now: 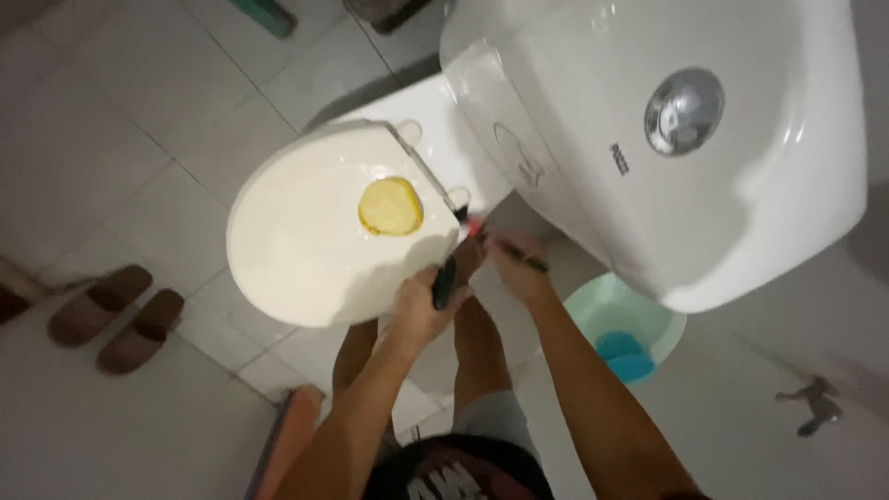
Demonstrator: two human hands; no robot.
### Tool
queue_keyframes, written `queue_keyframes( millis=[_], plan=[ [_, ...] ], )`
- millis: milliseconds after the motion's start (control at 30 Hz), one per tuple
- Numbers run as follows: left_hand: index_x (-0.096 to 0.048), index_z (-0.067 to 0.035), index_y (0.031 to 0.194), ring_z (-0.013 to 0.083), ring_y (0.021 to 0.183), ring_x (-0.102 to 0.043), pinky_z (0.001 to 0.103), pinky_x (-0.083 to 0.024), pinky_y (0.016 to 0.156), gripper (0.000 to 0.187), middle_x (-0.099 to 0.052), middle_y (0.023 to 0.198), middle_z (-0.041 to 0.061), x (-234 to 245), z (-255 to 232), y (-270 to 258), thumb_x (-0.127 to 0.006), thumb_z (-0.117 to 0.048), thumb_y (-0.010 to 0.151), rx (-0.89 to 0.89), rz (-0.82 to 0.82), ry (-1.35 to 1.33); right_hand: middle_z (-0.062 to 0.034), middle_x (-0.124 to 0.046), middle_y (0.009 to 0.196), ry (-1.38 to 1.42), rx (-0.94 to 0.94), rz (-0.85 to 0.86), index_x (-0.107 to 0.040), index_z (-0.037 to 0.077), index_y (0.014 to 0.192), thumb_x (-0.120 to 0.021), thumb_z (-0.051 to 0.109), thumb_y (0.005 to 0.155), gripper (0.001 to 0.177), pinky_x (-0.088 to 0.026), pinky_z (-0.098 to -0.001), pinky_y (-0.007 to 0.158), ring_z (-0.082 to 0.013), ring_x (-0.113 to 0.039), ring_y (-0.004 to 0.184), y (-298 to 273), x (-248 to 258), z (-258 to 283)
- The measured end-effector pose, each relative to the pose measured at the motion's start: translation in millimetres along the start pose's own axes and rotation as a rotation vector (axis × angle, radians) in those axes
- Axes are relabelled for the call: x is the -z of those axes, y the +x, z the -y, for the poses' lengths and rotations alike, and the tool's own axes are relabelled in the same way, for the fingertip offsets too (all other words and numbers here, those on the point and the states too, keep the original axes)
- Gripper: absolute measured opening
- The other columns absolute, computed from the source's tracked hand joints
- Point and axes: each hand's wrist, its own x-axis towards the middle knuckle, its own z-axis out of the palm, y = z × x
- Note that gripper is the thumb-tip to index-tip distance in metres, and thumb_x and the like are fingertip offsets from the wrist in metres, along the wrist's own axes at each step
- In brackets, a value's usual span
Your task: Cleaning the exterior and interior surfaces of a toilet bowl using a sponge, brush, and spray cleaner.
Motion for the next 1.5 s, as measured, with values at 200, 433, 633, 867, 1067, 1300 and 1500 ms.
queue_keyframes(
  millis=[200, 433, 633, 867, 1067, 1300, 1500],
  plan=[
    [-0.062, 0.000, 0.090, 0.0472, 0.080, -0.067, 0.050, -0.053, 0.067, 0.050, -0.069, 0.079, 0.026, -4.4, -2.3, -3.6, -0.083, -0.043, 0.079, 0.016, 0.004, 0.005, -0.0104, -0.072, 0.101, -2.655, 1.091, 0.538, -0.072, -0.005, 0.102, -0.068, 0.021, 0.097, 0.027, -0.055, -0.0296, 0.082, -0.0169, -0.068, 0.094, -14.9, -1.7, -45.9],
    [-0.064, -0.001, 0.094, 0.0436, 0.078, -0.069, 0.048, -0.054, 0.067, 0.051, -0.070, 0.081, 0.024, -8.2, -4.0, 3.6, -0.082, -0.046, 0.079, 0.068, 0.028, 0.048, -0.0031, -0.069, 0.085, -2.570, 0.924, -0.158, -0.072, 0.004, 0.111, -0.065, 0.035, 0.100, 0.034, -0.051, -0.0289, 0.064, -0.0121, -0.060, 0.073, -13.3, -0.2, -46.1],
    [-0.068, 0.001, 0.095, 0.0398, 0.078, -0.072, 0.045, -0.056, 0.071, 0.054, -0.072, 0.083, 0.025, -16.7, -0.2, 4.8, -0.082, -0.048, 0.078, 0.088, -0.003, 0.009, 0.0002, -0.070, 0.092, -2.569, 0.890, -0.172, -0.069, 0.009, 0.117, -0.059, 0.048, 0.101, 0.043, -0.054, -0.0302, 0.070, -0.0111, -0.064, 0.080, -17.0, -10.3, -65.2],
    [-0.068, 0.002, 0.095, 0.0405, 0.077, -0.070, 0.045, -0.055, 0.069, 0.055, -0.071, 0.082, 0.024, -21.7, -7.0, -2.6, -0.084, -0.048, 0.077, 0.066, 0.022, 0.007, -0.0051, -0.070, 0.095, -2.447, 0.929, -0.052, -0.073, 0.003, 0.116, -0.069, 0.041, 0.099, 0.042, -0.053, -0.0317, 0.070, -0.0151, -0.062, 0.083, -12.0, 1.3, -42.1],
    [-0.064, 0.001, 0.093, 0.0408, 0.071, -0.067, 0.045, -0.053, 0.065, 0.053, -0.067, 0.076, 0.022, -21.6, -5.7, -2.6, -0.084, -0.045, 0.076, 0.007, -0.053, -0.045, -0.0033, -0.067, 0.084, -2.323, 0.733, -0.131, -0.071, 0.014, 0.119, -0.067, 0.040, 0.094, 0.036, -0.052, -0.0321, 0.064, -0.0147, -0.060, 0.074, 7.5, -24.5, -95.4],
    [-0.063, 0.000, 0.088, 0.0346, 0.061, -0.060, 0.042, -0.051, 0.061, 0.053, -0.061, 0.065, 0.018, -15.2, -5.4, -1.3, -0.084, -0.047, 0.076, 0.113, -0.040, -0.057, -0.0110, -0.069, 0.082, -2.648, 0.829, -0.503, -0.073, 0.000, 0.097, -0.054, 0.064, 0.097, 0.067, -0.052, -0.0359, 0.065, -0.0196, -0.065, 0.073, 42.7, -11.1, -28.2],
    [-0.058, 0.000, 0.081, 0.0312, 0.056, -0.051, 0.042, -0.048, 0.057, 0.053, -0.055, 0.061, 0.016, -20.6, 7.7, 0.7, -0.086, -0.046, 0.077, 0.030, -0.071, -0.044, -0.0105, -0.074, 0.080, -2.926, 0.956, -0.530, -0.070, 0.003, 0.111, -0.045, 0.058, 0.108, 0.060, -0.054, -0.0362, 0.066, -0.0210, -0.069, 0.069, 6.7, -26.3, -88.8]
  ],
)
